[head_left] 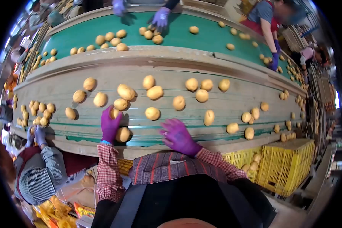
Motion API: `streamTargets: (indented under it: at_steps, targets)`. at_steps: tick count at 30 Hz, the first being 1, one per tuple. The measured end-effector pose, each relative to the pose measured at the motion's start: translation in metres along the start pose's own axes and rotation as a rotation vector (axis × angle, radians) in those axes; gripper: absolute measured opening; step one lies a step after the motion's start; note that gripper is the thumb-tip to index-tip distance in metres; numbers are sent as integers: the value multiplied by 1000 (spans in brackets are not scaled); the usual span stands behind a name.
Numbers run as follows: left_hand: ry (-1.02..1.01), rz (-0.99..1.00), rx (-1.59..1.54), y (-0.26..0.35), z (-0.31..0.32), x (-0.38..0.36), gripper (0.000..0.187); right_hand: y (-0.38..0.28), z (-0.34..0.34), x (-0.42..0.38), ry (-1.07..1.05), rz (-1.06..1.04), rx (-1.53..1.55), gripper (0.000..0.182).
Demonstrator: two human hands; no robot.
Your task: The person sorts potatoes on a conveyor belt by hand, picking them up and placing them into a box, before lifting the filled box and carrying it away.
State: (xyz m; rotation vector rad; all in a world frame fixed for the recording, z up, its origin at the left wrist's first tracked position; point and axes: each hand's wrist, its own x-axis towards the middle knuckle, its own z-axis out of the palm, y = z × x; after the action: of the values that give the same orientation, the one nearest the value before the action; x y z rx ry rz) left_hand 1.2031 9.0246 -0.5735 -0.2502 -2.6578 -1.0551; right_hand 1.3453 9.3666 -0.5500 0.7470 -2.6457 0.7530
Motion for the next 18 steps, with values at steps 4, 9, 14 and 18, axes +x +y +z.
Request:
streamTargets:
  at_steps: [4,9,14,18]
  targets:
    - [-229,42,-196,73,45,-27,82,0,16,6,-58,-95,-30,40]
    - [-442,350,100,160,94,-56,57,32,-7,-13,-143,-14,-175,42]
    - [-422,510,-66,179,104,-62,47,87,-27,-53,199,342,-294,48]
    - [-123,570,71,143,95,-30,42,91,-48,-100,270,516,-173,51]
